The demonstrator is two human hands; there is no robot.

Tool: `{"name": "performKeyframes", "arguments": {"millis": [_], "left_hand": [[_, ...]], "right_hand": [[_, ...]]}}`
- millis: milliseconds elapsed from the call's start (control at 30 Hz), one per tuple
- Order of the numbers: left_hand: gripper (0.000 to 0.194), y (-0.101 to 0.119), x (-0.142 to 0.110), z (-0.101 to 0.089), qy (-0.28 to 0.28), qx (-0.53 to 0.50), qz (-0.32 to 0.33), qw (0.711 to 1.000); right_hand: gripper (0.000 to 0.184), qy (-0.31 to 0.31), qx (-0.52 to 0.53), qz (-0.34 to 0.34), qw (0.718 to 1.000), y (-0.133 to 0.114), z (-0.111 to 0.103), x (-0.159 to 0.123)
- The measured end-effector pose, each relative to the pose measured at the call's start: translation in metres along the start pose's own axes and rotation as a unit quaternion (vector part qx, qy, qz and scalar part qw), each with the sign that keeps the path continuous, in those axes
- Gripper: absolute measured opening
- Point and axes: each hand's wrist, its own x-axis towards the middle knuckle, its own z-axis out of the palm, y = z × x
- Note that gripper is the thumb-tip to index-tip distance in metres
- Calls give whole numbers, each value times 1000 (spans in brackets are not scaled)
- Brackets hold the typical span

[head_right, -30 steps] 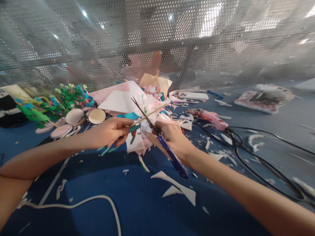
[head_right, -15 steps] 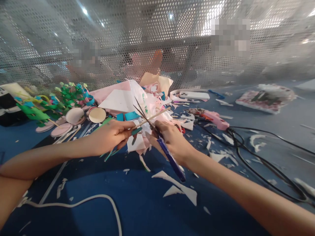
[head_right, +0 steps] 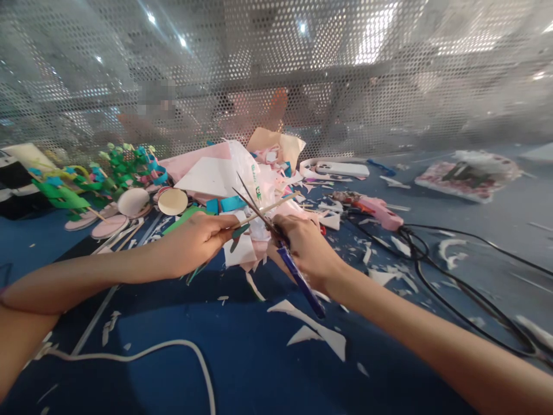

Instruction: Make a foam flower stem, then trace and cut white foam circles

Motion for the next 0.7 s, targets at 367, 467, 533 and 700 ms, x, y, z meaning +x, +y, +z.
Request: {"name": "performKeyframes", "arguments": {"millis": [367, 467, 533, 700], "left_hand": [[24, 0, 2, -5, -73, -111, -71, 989], [23, -2, 4, -7, -117, -179, -89, 973], [23, -5, 6, -9, -134, -225, -99, 960], [26, -11, 16, -13, -178, -347, -138, 911]], "right_hand": [[8, -8, -8, 5, 1000, 0, 0, -1], [8, 4, -20, 4, 1000, -1, -1, -1], [8, 12, -24, 6, 1000, -1, -1, -1], [12, 31, 4, 36, 999, -1, 0, 2]]}}
